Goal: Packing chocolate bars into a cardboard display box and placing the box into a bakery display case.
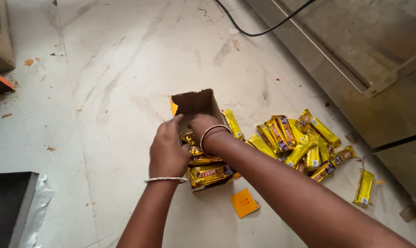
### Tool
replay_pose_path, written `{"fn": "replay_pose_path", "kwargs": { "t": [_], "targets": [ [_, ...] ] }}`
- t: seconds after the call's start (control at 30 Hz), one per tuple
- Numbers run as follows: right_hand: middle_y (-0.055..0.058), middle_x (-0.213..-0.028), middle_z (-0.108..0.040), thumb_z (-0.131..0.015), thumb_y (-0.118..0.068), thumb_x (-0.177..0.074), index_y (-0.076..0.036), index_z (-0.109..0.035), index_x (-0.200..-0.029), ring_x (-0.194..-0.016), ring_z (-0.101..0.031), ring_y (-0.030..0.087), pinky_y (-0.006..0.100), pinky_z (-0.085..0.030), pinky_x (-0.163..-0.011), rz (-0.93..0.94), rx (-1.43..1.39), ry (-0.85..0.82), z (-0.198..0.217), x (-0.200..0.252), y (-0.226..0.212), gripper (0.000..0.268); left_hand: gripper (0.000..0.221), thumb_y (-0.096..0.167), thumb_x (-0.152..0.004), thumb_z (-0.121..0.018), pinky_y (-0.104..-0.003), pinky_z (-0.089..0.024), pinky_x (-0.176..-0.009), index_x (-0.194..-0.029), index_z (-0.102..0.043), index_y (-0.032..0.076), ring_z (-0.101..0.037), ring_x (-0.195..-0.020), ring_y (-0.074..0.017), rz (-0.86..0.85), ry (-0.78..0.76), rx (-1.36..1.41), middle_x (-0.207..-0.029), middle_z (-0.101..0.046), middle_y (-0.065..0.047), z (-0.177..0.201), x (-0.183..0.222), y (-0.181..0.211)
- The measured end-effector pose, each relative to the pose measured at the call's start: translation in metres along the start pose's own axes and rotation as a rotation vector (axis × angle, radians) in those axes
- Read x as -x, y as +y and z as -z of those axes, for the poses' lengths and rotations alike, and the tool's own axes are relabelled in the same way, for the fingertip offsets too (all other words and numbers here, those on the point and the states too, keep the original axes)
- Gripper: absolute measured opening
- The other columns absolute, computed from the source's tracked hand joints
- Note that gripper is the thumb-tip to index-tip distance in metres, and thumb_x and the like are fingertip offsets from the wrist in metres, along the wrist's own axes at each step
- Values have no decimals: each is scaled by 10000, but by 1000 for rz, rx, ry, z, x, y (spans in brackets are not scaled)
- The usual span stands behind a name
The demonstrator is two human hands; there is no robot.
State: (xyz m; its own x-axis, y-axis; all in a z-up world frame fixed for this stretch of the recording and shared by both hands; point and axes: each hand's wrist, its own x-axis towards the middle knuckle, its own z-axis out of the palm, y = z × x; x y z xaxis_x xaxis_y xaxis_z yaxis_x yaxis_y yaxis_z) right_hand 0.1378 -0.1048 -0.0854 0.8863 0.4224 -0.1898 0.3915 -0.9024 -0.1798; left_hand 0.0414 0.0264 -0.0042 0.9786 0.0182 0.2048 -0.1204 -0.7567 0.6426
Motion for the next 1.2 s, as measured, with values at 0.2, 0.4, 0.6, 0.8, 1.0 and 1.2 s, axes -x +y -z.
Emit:
{"fn": "replay_pose_path", "kwargs": {
  "t": [0.2, 0.4, 0.6, 0.8, 1.0, 1.2],
  "targets": [
    [94, -1115, -702, -698, -207, -891, -196, -793, -965, -1073, -666, 309, 421, -531, -958, -252, -294, 359, 85, 56, 0, 121, 484, -60, -820, -616, -443, -506, -996, -1287, -651, 62, -608, -1160, -341, -215, 74, -60, -1251, -652, -146, -24, 2, 35],
    [70, -1095, -714, -680, -97, -811, -220, -785, -955, -1052, -688, 266, 403, -552, -933, -401, -287, 388, 106, 93, 50, 217, 190, 155, -926, -627, -432, -517, -932, -1043, -701, 26, -574, -1134, -330, -254, -213, -395, -1096, -652, -139, -92, 9, 98],
    [66, -1149, -743, -713, -149, -865, -227, -818, -995, -1091, -697, 263, 400, -548, -982, -493, -250, 296, 70, 122, 117, 184, 217, 172, -949, -601, -439, -546, -919, -1069, -691, 14, -607, -1165, -342, -183, -200, -361, -1165, -613, -156, -187, 14, 90],
    [135, -1210, -682, -755, -170, -834, -190, -738, -1161, -1142, -671, 297, 395, -537, -1010, -536, -171, -69, 34, 170, 134, 328, 398, 121, -920, -630, -467, -586, -878, -1315, -589, 142, -666, -1100, -366, -35, -635, -418, -1358, -454, -169, -183, 47, 114],
    [145, -1243, -582, -678, -91, -853, -181, -627, -1293, -1162, -620, 346, 422, -520, -988, -277, -240, 114, -31, 183, 158, 452, 515, 77, -980, -539, -478, -600, -827, -1471, -466, 213, -701, -1039, -356, 22, -597, -375, -1304, -484, -136, -183, 46, 111],
    [147, -1219, -602, -651, -105, -953, -190, -674, -1226, -1109, -639, 368, 445, -529, -959, -345, -306, 198, -35, 183, 155, 286, 306, 149, -954, -566, -455, -592, -799, -1240, -644, 225, -630, -1075, -319, -68, -358, -382, -1284, -509, -133, -214, 51, 86]
  ]
}}
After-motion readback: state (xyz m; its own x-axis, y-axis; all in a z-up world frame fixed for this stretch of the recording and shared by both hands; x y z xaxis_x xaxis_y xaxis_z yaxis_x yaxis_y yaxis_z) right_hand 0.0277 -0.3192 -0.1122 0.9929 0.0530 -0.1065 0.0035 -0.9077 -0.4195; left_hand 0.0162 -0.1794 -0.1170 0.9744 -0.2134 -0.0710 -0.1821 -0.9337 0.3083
